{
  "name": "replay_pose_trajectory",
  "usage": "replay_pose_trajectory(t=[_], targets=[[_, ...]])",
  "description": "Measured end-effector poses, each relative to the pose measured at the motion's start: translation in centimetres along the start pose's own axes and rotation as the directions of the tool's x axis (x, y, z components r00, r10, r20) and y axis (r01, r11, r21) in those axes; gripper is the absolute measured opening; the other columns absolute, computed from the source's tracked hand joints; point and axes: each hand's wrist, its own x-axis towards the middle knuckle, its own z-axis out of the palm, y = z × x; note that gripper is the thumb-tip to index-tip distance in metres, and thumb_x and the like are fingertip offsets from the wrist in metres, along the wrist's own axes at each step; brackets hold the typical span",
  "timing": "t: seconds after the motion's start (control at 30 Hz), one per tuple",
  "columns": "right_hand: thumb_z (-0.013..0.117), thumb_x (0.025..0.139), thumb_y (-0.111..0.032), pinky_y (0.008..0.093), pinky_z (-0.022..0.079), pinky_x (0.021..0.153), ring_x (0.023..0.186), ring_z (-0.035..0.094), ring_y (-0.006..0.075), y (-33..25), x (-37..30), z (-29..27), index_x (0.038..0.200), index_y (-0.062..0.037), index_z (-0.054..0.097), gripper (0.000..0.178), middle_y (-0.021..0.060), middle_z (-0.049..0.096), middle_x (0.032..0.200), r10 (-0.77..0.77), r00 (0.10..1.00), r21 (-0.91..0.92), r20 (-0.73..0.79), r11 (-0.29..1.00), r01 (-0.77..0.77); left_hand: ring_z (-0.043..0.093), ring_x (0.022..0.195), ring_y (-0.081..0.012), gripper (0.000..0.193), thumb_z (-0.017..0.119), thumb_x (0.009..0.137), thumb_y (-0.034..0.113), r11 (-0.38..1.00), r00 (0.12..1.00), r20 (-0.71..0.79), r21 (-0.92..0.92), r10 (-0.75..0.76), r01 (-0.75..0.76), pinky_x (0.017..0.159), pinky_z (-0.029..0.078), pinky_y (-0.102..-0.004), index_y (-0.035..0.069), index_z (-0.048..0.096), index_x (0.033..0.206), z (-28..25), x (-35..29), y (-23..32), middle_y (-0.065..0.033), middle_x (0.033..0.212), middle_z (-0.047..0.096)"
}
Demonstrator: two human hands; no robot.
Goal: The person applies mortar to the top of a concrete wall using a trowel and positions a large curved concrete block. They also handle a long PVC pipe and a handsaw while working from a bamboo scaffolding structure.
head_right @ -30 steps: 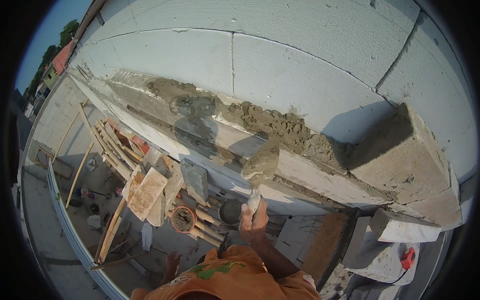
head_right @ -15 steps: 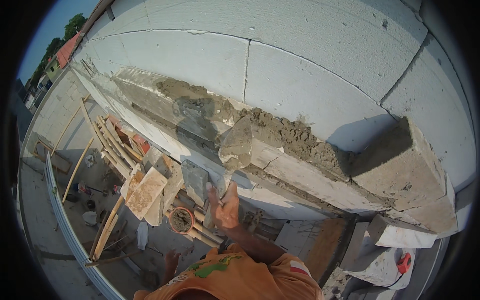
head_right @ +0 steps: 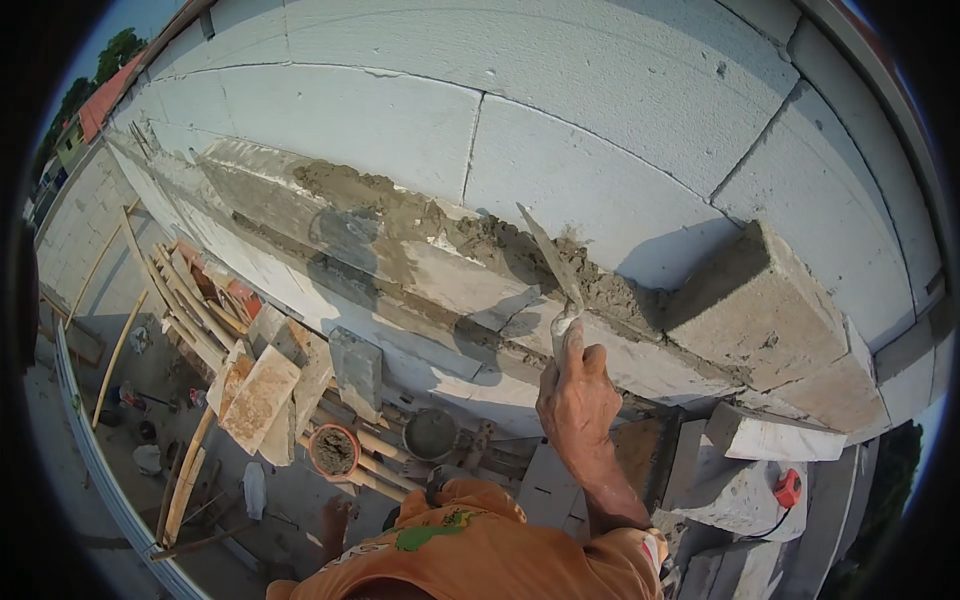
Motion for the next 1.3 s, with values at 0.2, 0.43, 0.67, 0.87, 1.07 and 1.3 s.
replay_pose_trajectory(t=[0.2, 0.43, 0.67, 0.87, 1.07, 1.3], targets=[[0.063, 0.080, -0.005, 0.0400, 0.053, 0.058, 0.074, 0.061, 0.0300, 0.0, 0.7, 2.2, 0.139, 0.0070, 0.043, 0.064, 0.0145, 0.051, 0.089, -0.192, 0.980, -0.330, -0.054, 0.930, 0.164, 0.065, 0.092, -0.0395, 0.035, 0.073, 0.079, 0.020, 0.988, 1.000, 0.005, -0.155, -0.020, 0.020, 0.081, 0.049, -0.0476, -0.001, 0.067, 0.107, 1.7, 1.8, -0.9, -0.0231, 0.096, 0.069], [0.062, 0.076, -0.003, 0.0337, 0.053, 0.055, 0.072, 0.058, 0.0230, -3.0, 3.3, 1.9, 0.135, 0.0141, 0.046, 0.063, 0.0130, 0.054, 0.084, -0.354, 0.935, -0.455, -0.004, 0.834, 0.313, 0.065, 0.093, -0.0395, 0.033, 0.073, 0.078, 0.017, 0.990, 0.994, 0.014, -0.087, 0.110, -0.108, 0.081, 0.049, -0.0488, 0.000, 0.068, 0.106, 1.0, 1.3, -2.1, -0.0232, 0.098, 0.068], [0.066, 0.071, -0.002, 0.0289, 0.045, 0.048, 0.064, 0.052, 0.0169, -4.8, 5.1, 3.5, 0.133, 0.0164, 0.048, 0.067, 0.0122, 0.053, 0.076, -0.486, 0.873, -0.564, 0.033, 0.712, 0.418, 0.066, 0.090, -0.0354, 0.033, 0.072, 0.080, 0.008, 0.995, 0.998, 0.060, -0.095, -0.017, 0.023, 0.077, 0.051, -0.0435, -0.005, 0.066, 0.110, 0.7, 1.6, -0.9, -0.0226, 0.100, 0.068], [0.064, 0.074, -0.003, 0.0294, 0.048, 0.058, 0.072, 0.053, 0.0190, -0.8, 4.1, -0.6, 0.137, 0.0154, 0.044, 0.068, 0.0123, 0.053, 0.083, -0.429, 0.898, -0.624, 0.102, 0.676, 0.393, 0.066, 0.086, -0.0327, 0.032, 0.072, 0.080, 0.006, 0.992, 1.000, 0.030, -0.125, 0.007, -0.003, 0.076, 0.051, -0.0409, -0.006, 0.066, 0.109, 0.0, 1.5, -0.7, -0.0217, 0.096, 0.068], [0.059, 0.079, -0.004, 0.0324, 0.049, 0.065, 0.076, 0.054, 0.0226, 3.0, 1.4, -3.8, 0.140, 0.0148, 0.039, 0.067, 0.0133, 0.052, 0.087, -0.331, 0.934, -0.673, 0.136, 0.661, 0.332, 0.066, 0.088, -0.0278, 0.035, 0.073, 0.079, 0.008, 0.991, 0.989, 0.140, -0.127, 0.058, -0.040, 0.076, 0.050, -0.0388, -0.006, 0.066, 0.110, 2.4, 3.0, -3.1, -0.0213, 0.101, 0.068], [0.058, 0.080, -0.006, 0.0361, 0.049, 0.072, 0.082, 0.055, 0.0247, 4.4, 1.7, -5.1, 0.144, 0.0114, 0.035, 0.070, 0.0145, 0.052, 0.090, -0.295, 0.952, -0.605, 0.084, 0.744, 0.284, 0.064, 0.102, -0.0251, 0.044, 0.072, 0.082, 0.013, 0.978, 0.983, 0.185, -0.205, -0.005, 0.044, 0.085, 0.049, -0.0361, -0.007, 0.063, 0.121, 1.8, 4.0, 3.0, -0.0206, 0.116, 0.067]])
